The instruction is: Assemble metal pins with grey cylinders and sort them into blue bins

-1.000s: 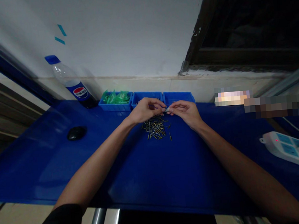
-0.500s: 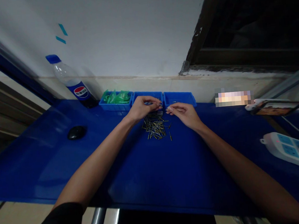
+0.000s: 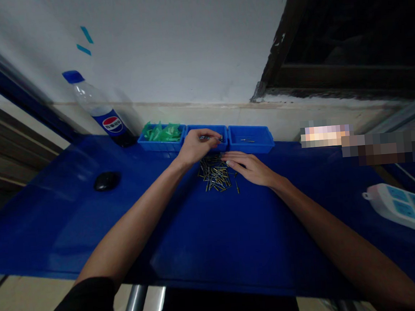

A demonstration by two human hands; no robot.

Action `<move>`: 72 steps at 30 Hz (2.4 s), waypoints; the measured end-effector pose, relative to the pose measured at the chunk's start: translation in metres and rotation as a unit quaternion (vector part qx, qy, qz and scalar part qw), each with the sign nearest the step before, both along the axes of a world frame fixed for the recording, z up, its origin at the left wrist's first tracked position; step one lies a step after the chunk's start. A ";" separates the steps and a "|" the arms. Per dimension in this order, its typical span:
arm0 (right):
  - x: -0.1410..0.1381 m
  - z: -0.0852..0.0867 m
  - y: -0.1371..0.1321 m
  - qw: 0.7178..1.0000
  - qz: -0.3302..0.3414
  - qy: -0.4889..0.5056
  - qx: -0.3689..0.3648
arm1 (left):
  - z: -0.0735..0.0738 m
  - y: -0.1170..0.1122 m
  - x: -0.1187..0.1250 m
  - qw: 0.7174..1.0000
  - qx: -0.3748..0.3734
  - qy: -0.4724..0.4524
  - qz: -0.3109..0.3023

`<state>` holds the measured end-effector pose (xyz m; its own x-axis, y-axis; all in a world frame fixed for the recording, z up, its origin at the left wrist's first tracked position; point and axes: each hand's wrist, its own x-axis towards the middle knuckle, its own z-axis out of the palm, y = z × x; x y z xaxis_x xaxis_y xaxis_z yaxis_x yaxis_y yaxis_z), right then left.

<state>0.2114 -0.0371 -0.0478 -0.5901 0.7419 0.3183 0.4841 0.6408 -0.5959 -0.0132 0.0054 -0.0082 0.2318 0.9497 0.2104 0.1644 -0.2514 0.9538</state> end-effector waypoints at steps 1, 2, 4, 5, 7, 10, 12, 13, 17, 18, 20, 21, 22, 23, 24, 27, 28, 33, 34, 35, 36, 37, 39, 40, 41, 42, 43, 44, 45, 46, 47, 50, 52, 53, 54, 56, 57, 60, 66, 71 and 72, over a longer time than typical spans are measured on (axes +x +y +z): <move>0.001 0.000 0.001 1.000 -0.003 -0.007 0.012 | 0.000 0.000 0.001 1.000 0.002 0.004 -0.006; 0.001 -0.001 0.001 1.000 -0.009 -0.014 0.025 | 0.000 0.000 0.001 1.000 0.005 0.008 -0.011; 0.004 -0.001 0.002 0.998 -0.028 -0.028 0.049 | -0.001 0.000 0.000 1.000 0.010 0.014 -0.016; 0.005 -0.002 0.003 0.997 -0.038 -0.035 0.059 | -0.001 0.001 0.000 1.000 0.013 0.017 -0.019; 0.007 -0.003 0.004 0.994 -0.060 -0.047 0.072 | -0.001 0.001 -0.001 0.999 0.018 0.023 -0.022; 0.009 -0.005 0.005 0.992 -0.087 -0.058 0.077 | 0.000 0.001 0.000 0.999 0.020 0.032 -0.025; 0.011 -0.005 0.006 0.990 -0.097 -0.065 0.074 | 0.001 -0.001 0.000 0.999 0.021 0.035 -0.030; 0.011 -0.006 0.007 0.990 -0.101 -0.068 0.071 | 0.002 -0.001 0.001 0.999 0.020 0.036 -0.032; 0.015 -0.005 0.010 0.989 -0.119 -0.068 0.047 | 0.004 -0.003 0.002 0.998 0.020 0.046 -0.035; 0.016 -0.004 0.010 0.990 -0.124 -0.059 0.032 | 0.005 -0.004 0.002 0.998 0.022 0.047 -0.036; 0.016 -0.003 0.012 0.991 -0.130 -0.036 -0.005 | 0.006 -0.005 0.002 0.998 0.028 0.048 -0.039; 0.016 -0.003 0.012 0.991 -0.132 -0.025 -0.023 | 0.006 -0.005 0.001 0.997 0.031 0.050 -0.042; 0.016 -0.002 0.012 0.990 -0.134 -0.017 -0.038 | 0.007 -0.006 0.001 0.997 0.035 0.053 -0.045; 0.016 -0.002 0.012 0.990 -0.135 -0.008 -0.050 | 0.008 -0.006 0.001 0.996 0.040 0.058 -0.049; 0.016 -0.001 0.012 0.989 -0.135 0.002 -0.060 | 0.008 -0.006 0.001 0.996 0.045 0.065 -0.052; 0.015 0.003 0.010 0.983 -0.117 0.076 -0.122 | 0.009 -0.005 -0.001 0.992 0.055 0.090 -0.068; 0.014 0.005 0.010 0.976 -0.108 0.111 -0.151 | 0.009 -0.005 -0.002 0.991 0.058 0.099 -0.075; 0.010 0.015 0.008 0.940 -0.118 0.250 -0.199 | 0.006 -0.002 -0.005 0.984 0.057 0.125 -0.117; 0.009 0.016 0.008 0.934 -0.126 0.269 -0.198 | 0.005 -0.001 -0.006 0.983 0.051 0.126 -0.125; 0.008 0.017 0.007 0.928 -0.131 0.287 -0.197 | 0.005 -0.001 -0.005 0.982 0.044 0.126 -0.133; 0.008 0.017 0.007 0.923 -0.134 0.301 -0.197 | 0.004 -0.002 -0.005 0.981 0.037 0.126 -0.141; 0.008 0.018 0.007 0.920 -0.136 0.311 -0.197 | 0.003 -0.002 -0.004 0.981 0.030 0.123 -0.149; 0.007 0.019 0.006 0.918 -0.140 0.317 -0.191 | 0.003 -0.004 -0.003 0.980 0.017 0.112 -0.165; 0.007 0.020 0.006 0.920 -0.142 0.315 -0.183 | 0.004 -0.005 -0.002 0.979 0.012 0.106 -0.172; 0.006 0.021 0.005 0.923 -0.144 0.313 -0.173 | 0.005 -0.006 -0.001 0.979 0.008 0.099 -0.179; 0.005 0.022 0.004 0.926 -0.144 0.311 -0.161 | 0.006 -0.007 0.000 0.979 0.006 0.092 -0.184; 0.004 0.023 0.003 0.929 -0.143 0.307 -0.149 | 0.007 -0.009 0.001 0.978 0.006 0.088 -0.188; 0.003 0.025 0.001 0.932 -0.140 0.304 -0.139 | 0.008 -0.010 0.002 0.978 0.007 0.085 -0.191; 0.002 0.026 0.000 0.935 -0.137 0.300 -0.130 | 0.009 -0.011 0.003 0.978 0.009 0.082 -0.193; 0.001 0.027 -0.001 0.938 -0.132 0.295 -0.124 | 0.010 -0.012 0.004 0.978 0.009 0.078 -0.194; 0.000 0.027 -0.003 0.941 -0.128 0.291 -0.120 | 0.010 -0.012 0.004 0.978 0.009 0.074 -0.194; -0.002 0.025 -0.003 0.945 -0.121 0.277 -0.122 | 0.008 -0.011 0.003 0.980 0.011 0.071 -0.188; -0.002 0.021 -0.001 0.949 -0.118 0.259 -0.134 | 0.006 -0.009 0.002 0.983 0.018 0.076 -0.168; -0.001 0.018 0.000 0.952 -0.116 0.248 -0.136 | 0.004 -0.007 0.000 0.985 0.022 0.079 -0.152; 0.000 0.016 0.002 0.957 -0.112 0.233 -0.133 | 0.003 -0.006 -0.001 0.987 0.026 0.079 -0.135; 0.002 0.011 0.004 0.970 -0.101 0.194 -0.108 | 0.002 -0.004 -0.003 0.991 0.029 0.074 -0.104; 0.003 0.009 0.004 0.977 -0.095 0.165 -0.092 | 0.002 -0.003 -0.004 0.993 0.030 0.070 -0.090; 0.003 0.004 0.003 0.994 -0.067 0.073 -0.042 | 0.002 0.000 -0.006 0.997 0.036 0.057 -0.035; 0.000 0.001 0.001 0.999 -0.018 -0.030 0.008 | 0.000 0.005 -0.009 0.997 0.034 0.040 0.047; 0.005 0.002 0.001 0.997 -0.055 -0.045 0.042 | 0.001 0.003 -0.006 0.998 0.041 0.049 0.019; 0.007 0.002 0.001 0.995 -0.068 -0.049 0.047 | 0.002 0.002 -0.006 0.998 0.044 0.054 0.011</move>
